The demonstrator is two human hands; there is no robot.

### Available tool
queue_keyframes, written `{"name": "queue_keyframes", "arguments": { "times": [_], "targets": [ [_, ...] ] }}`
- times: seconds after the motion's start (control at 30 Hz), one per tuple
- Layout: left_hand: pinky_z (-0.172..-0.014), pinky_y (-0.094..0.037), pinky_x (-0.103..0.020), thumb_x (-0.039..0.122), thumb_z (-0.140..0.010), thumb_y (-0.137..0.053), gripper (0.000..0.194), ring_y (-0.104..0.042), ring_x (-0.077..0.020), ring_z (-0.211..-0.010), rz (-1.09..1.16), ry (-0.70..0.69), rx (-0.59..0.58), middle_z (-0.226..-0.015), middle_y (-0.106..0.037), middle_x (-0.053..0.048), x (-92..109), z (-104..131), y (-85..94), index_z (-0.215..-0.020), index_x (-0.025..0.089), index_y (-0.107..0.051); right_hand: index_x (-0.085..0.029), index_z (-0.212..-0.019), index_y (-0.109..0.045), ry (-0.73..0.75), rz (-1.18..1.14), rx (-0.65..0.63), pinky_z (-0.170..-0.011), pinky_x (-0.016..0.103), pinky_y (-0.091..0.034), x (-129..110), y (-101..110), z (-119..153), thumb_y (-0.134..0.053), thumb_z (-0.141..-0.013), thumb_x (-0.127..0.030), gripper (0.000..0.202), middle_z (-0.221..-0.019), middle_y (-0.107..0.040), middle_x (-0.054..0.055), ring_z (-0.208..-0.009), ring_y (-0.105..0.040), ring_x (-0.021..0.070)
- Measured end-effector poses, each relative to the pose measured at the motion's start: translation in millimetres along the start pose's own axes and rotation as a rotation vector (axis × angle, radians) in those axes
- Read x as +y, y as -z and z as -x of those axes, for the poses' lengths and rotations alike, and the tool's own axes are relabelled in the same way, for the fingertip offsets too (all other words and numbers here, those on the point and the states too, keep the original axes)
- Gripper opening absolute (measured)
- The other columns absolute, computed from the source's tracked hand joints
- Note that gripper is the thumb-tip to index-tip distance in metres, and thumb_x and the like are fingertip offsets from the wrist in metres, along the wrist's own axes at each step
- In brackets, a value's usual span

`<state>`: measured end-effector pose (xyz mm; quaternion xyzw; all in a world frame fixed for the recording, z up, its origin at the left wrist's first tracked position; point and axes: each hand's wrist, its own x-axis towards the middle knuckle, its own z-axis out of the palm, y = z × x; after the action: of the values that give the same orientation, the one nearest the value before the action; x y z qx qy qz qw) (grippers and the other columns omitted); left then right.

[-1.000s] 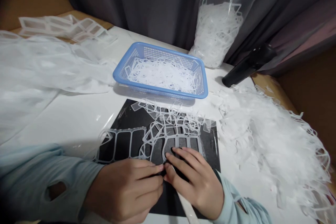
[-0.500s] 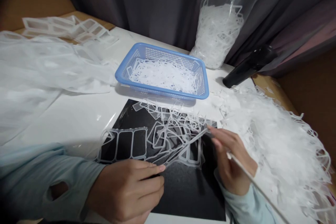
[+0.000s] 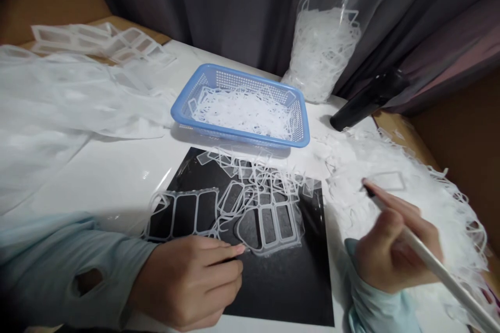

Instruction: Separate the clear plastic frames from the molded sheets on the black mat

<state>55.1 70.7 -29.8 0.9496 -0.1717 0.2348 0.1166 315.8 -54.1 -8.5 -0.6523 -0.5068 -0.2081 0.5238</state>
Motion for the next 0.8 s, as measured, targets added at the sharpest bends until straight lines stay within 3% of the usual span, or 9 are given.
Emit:
{"name": "queue_keyframes", "arguments": {
  "times": [0.03,0.1,0.27,0.33,0.43,0.8],
  "targets": [
    [-0.077,-0.051,-0.03,0.023,-0.087,-0.055,0.013,-0.057,-0.0171,-0.077,0.008,0.006,-0.003,-0.087,-0.063,-0.006,-1,-1,0.7,-0.083,0.016,-0.065,-0.014,-0.111,-0.066,0.007,-0.016,-0.015,-0.09,0.055,-0.051,-5,-1,-2,-0.053,-0.095,-0.016,0.021,-0.106,-0.069,0.013,-0.104,-0.066,0.0358],
    [-0.072,-0.049,-0.03,0.023,-0.087,-0.054,0.015,-0.057,-0.0173,-0.079,0.03,0.017,0.0,-0.095,-0.065,-0.007,-3,-3,2.4,-0.09,0.015,-0.067,-0.016,-0.099,-0.072,-0.01,-0.032,-0.173,-0.085,0.048,-0.054,-13,-3,-4,-0.059,-0.091,-0.014,0.016,-0.1,-0.071,0.01,-0.097,-0.069,0.0301],
    [-0.076,-0.048,-0.032,0.022,-0.088,-0.053,0.027,-0.057,-0.0186,-0.093,0.024,0.034,0.057,-0.117,-0.066,-0.008,-6,-6,4.4,-0.107,0.012,-0.069,-0.019,-0.096,-0.072,-0.026,-0.175,-0.753,-0.069,0.03,-0.054,-21,-4,0,-0.058,-0.092,-0.015,0.015,-0.092,-0.067,0.008,-0.083,-0.066,0.0187],
    [-0.082,-0.049,-0.033,0.023,-0.089,-0.052,0.028,-0.058,-0.0194,-0.097,0.042,0.053,0.055,-0.122,-0.066,-0.008,-6,-7,2.9,-0.107,0.011,-0.069,-0.017,-0.095,-0.071,-0.025,-0.315,-0.911,-0.065,0.027,-0.054,-25,-7,2,-0.057,-0.092,-0.012,0.015,-0.086,-0.068,0.007,-0.077,-0.066,0.017],
    [-0.087,-0.048,-0.034,0.024,-0.089,-0.051,0.029,-0.058,-0.0201,-0.097,0.085,0.075,0.011,-0.123,-0.065,-0.009,-6,-6,-0.2,-0.107,0.009,-0.068,-0.016,-0.091,-0.068,-0.019,-0.411,-0.974,-0.064,0.026,-0.053,-31,-12,5,-0.054,-0.092,-0.008,0.016,-0.081,-0.069,0.007,-0.073,-0.065,0.0161],
    [-0.086,-0.047,-0.035,0.024,-0.088,-0.054,0.032,-0.058,-0.0208,-0.096,0.126,0.084,-0.031,-0.12,-0.065,-0.012,-7,-7,-0.3,-0.112,0.006,-0.065,-0.015,-0.089,-0.065,0.005,-0.462,-1.015,-0.064,0.028,-0.05,-36,-15,5,-0.055,-0.09,-0.007,0.013,-0.08,-0.068,0.006,-0.07,-0.062,0.0146]
  ]
}}
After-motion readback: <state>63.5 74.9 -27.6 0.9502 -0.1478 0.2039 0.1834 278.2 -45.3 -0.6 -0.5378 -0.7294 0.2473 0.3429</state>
